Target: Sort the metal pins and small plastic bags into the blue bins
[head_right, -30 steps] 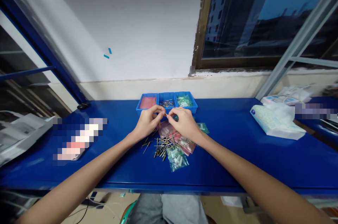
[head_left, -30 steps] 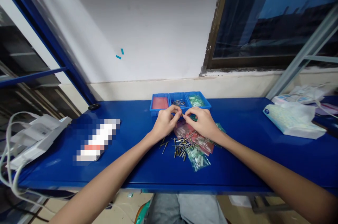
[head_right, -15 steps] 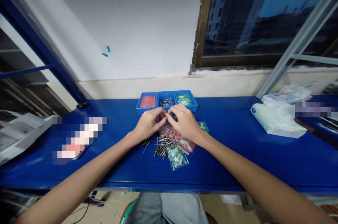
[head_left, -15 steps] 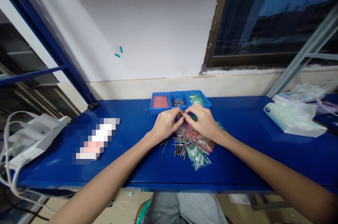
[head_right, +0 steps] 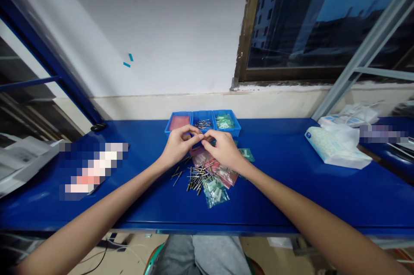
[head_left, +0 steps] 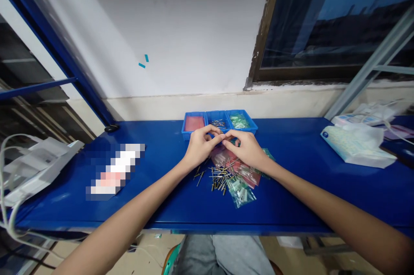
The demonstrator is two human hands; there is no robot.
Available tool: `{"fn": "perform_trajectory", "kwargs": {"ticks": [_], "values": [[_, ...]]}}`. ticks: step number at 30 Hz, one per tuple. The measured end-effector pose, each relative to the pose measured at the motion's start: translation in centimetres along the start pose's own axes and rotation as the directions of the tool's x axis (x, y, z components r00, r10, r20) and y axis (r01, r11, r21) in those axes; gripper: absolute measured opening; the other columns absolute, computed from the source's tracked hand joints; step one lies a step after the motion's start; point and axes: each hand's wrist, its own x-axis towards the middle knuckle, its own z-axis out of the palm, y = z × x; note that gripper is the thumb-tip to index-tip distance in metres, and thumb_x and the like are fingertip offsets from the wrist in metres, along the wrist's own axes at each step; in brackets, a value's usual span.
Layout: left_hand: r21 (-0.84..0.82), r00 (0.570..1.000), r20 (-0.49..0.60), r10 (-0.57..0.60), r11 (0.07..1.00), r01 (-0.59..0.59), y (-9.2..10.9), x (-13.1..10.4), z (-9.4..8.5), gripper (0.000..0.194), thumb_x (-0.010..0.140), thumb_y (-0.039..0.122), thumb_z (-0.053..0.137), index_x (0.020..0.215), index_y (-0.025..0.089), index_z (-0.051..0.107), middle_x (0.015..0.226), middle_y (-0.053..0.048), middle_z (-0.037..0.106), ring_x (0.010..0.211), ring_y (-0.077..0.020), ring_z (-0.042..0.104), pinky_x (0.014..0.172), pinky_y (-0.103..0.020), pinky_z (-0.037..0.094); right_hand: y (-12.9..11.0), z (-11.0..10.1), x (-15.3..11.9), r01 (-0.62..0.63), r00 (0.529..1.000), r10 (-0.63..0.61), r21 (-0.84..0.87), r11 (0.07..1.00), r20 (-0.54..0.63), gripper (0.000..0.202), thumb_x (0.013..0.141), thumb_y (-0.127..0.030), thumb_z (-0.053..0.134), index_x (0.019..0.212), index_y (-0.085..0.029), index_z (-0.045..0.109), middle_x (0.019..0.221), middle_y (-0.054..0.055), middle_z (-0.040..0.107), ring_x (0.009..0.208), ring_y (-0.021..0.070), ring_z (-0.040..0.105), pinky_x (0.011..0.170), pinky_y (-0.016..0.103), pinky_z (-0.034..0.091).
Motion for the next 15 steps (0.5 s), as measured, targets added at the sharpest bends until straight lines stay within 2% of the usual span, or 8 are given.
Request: {"fn": "perform_trajectory", "kwargs": {"ticks": [4, 7, 9, 11, 15], "values": [[0.022, 1.0, -0.015, 0.016, 1.0, -0.016, -0.3, -0.04, -0.04, 0.017, 0.089, 0.031, 0.069, 0.093, 0.014, 0.066, 0.078, -0.001, 0.065, 0.055, -0.0075, 0.052, 0.051, -0.02, 0.042, 0.03, -0.05, 0.04, 0.017, 1.0, -0.017, -0.004, 1.0, -0.002, 0.011, 0.089, -0.023, 0.058, 0.083, -0.02, 0.067, 0.076, 0.0, 0.071, 0.063, 0.013, 0.056, 0.064, 0.028, 0.041], [0.182, 0.992, -0.042, 0.122, 0.977, -0.113, -0.15, -0.23, -0.31, 0.024, 0.091, 0.027, 0.067, 0.111, 0.016, 0.061, 0.08, 0.002, 0.063, 0.053, -0.0065, 0.05, 0.053, -0.021, 0.043, -0.02, -0.03, 0.06, 0.026, 0.999, -0.026, -0.022, 0.999, -0.019, 0.013, 0.09, -0.022, 0.057, 0.082, -0.02, 0.066, 0.075, 0.0, 0.07, 0.062, 0.0129, 0.056, 0.064, 0.028, 0.041], [0.333, 0.973, 0.008, 0.233, 0.916, -0.222, 0.02, -0.34, -0.56, 0.026, 0.094, 0.024, 0.064, 0.118, 0.018, 0.059, 0.084, 0.001, 0.063, 0.057, -0.0075, 0.052, 0.06, -0.023, 0.048, 0.0, 0.01, 0.07, 0.027, 0.999, -0.028, -0.038, 0.999, -0.033, 0.014, 0.09, -0.021, 0.056, 0.081, -0.02, 0.066, 0.076, 0.0, 0.071, 0.062, 0.0127, 0.056, 0.064, 0.028, 0.041], [0.467, 0.948, 0.081, 0.308, 0.829, -0.309, 0.08, -0.43, -0.75, 0.018, 0.097, 0.024, 0.059, 0.115, 0.02, 0.062, 0.092, -0.001, 0.062, 0.068, -0.0103, 0.057, 0.069, -0.027, 0.051, 0.08, 0.02, 0.07, 0.028, 0.998, -0.03, -0.053, 0.998, -0.046, 0.013, 0.089, -0.019, 0.057, 0.081, -0.02, 0.066, 0.076, 0.0, 0.071, 0.062, 0.0126, 0.057, 0.064, 0.028, 0.041], [0.606, 0.924, 0.139, 0.357, 0.707, -0.365, -0.24, -0.58, -0.81, 0.015, 0.1, 0.028, 0.056, 0.106, 0.021, 0.067, 0.102, -0.005, 0.058, 0.083, -0.0148, 0.06, 0.073, -0.029, 0.053, 0.16, -0.12, 0.04, 0.046, 0.996, -0.053, -0.084, 0.995, -0.073, 0.012, 0.088, -0.017, 0.057, 0.079, -0.02, 0.065, 0.076, 0.0, 0.07, 0.063, 0.0132, 0.058, 0.065, 0.028, 0.042]]}}
